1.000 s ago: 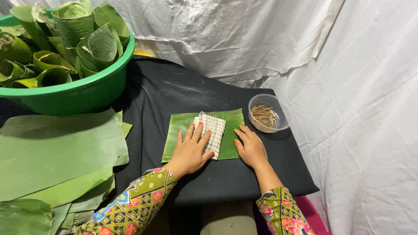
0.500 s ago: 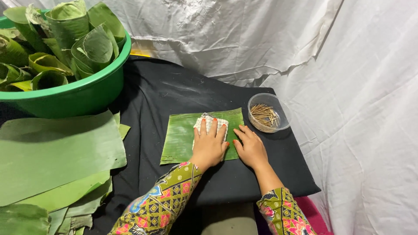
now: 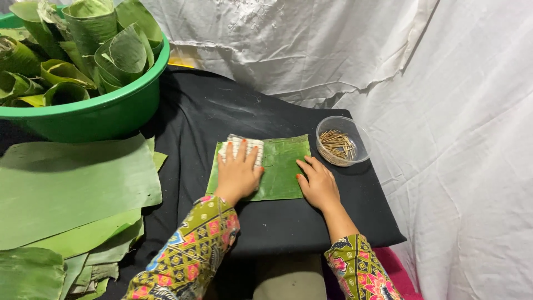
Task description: Wiping banana leaves with a cloth to clean them and then folding them into cone shapes.
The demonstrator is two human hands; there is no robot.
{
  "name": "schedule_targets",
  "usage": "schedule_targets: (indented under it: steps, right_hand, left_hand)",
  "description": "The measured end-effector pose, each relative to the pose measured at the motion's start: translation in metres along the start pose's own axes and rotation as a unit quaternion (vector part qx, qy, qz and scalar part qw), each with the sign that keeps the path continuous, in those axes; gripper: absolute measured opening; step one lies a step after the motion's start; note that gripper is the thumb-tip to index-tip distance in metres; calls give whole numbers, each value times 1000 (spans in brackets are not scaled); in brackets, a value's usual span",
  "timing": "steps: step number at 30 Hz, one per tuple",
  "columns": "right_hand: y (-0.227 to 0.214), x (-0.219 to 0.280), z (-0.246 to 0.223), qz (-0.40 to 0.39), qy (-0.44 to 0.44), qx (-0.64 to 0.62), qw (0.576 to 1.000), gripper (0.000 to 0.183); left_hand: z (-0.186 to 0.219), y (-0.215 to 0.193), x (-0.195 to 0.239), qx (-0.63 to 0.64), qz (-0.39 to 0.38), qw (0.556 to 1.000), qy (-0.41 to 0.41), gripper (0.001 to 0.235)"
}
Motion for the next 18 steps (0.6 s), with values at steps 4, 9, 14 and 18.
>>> schedule_targets:
  steps: [4,9,14,18]
  right_hand:
    - [-2,0,-2,2,1,-13,1000,47]
    - [-3,-2,-3,3,4,-5,1000,46]
    - [3,-3,2,6,1,0,1000,46]
    - [4,-3,4,-4,2,17,1000,47]
  left_hand:
    - [-30,-4,-3,-12,12,1000,-26,62]
    - [-20,-14,6,-19,-6,999,-47,66]
    - [33,-5,13,21,-37,999,-11,67]
    - [70,-4,35,29,-45,998,34,66]
Point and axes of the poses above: each hand's wrist, its own x-axis away from the middle knuckle, its own y-axis out of the palm, z = x × y, the point moved 7 cm from there along -x, towards the middle knuckle, and after that the axes turned 12 degrees about -y, right-handed, at the moved point
